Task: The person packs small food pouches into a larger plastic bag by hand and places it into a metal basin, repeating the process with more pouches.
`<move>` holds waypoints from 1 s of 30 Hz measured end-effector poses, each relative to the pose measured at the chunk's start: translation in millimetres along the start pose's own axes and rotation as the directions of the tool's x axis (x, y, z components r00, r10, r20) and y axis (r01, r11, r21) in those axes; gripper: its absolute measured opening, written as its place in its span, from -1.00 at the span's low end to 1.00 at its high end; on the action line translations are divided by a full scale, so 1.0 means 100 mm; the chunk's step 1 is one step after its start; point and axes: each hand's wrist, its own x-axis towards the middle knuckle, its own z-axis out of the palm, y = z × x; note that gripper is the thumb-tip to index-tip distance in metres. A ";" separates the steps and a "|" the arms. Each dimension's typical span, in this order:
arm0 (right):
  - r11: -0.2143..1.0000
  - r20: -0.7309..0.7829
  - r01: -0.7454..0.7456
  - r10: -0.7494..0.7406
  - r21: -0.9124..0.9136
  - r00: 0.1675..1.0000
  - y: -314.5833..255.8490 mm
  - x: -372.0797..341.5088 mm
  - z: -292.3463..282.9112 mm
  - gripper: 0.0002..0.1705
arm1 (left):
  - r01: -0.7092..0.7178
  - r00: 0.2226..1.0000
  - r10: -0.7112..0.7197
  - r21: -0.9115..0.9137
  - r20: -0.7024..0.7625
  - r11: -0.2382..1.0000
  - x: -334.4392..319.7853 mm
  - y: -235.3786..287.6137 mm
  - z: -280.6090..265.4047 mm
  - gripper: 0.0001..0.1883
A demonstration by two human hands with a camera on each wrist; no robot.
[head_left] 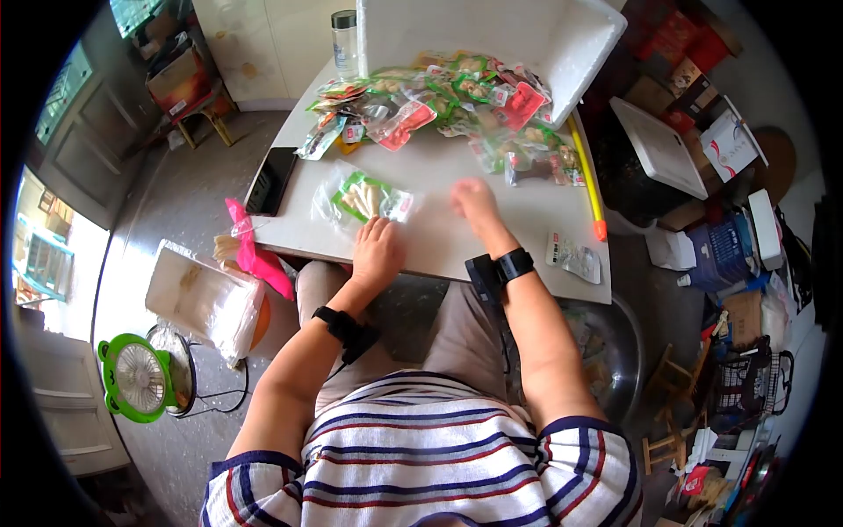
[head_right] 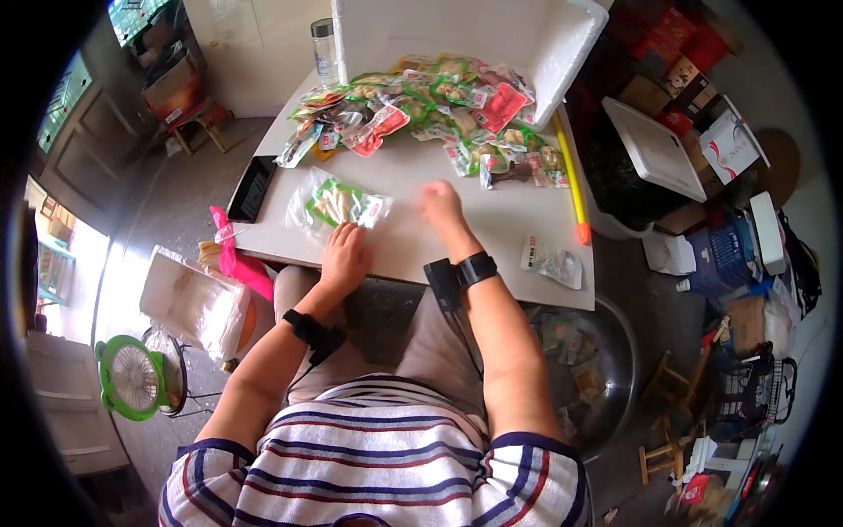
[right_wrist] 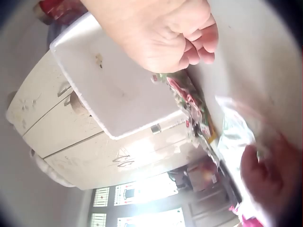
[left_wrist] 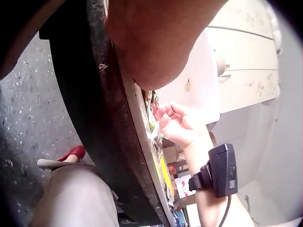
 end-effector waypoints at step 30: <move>0.084 0.209 0.273 -0.446 -0.958 0.870 -0.09 1.59 -0.06 -0.80 | -0.095 0.994 0.090 0.081 0.065 0.992 0.10 -0.04 -0.01 -0.86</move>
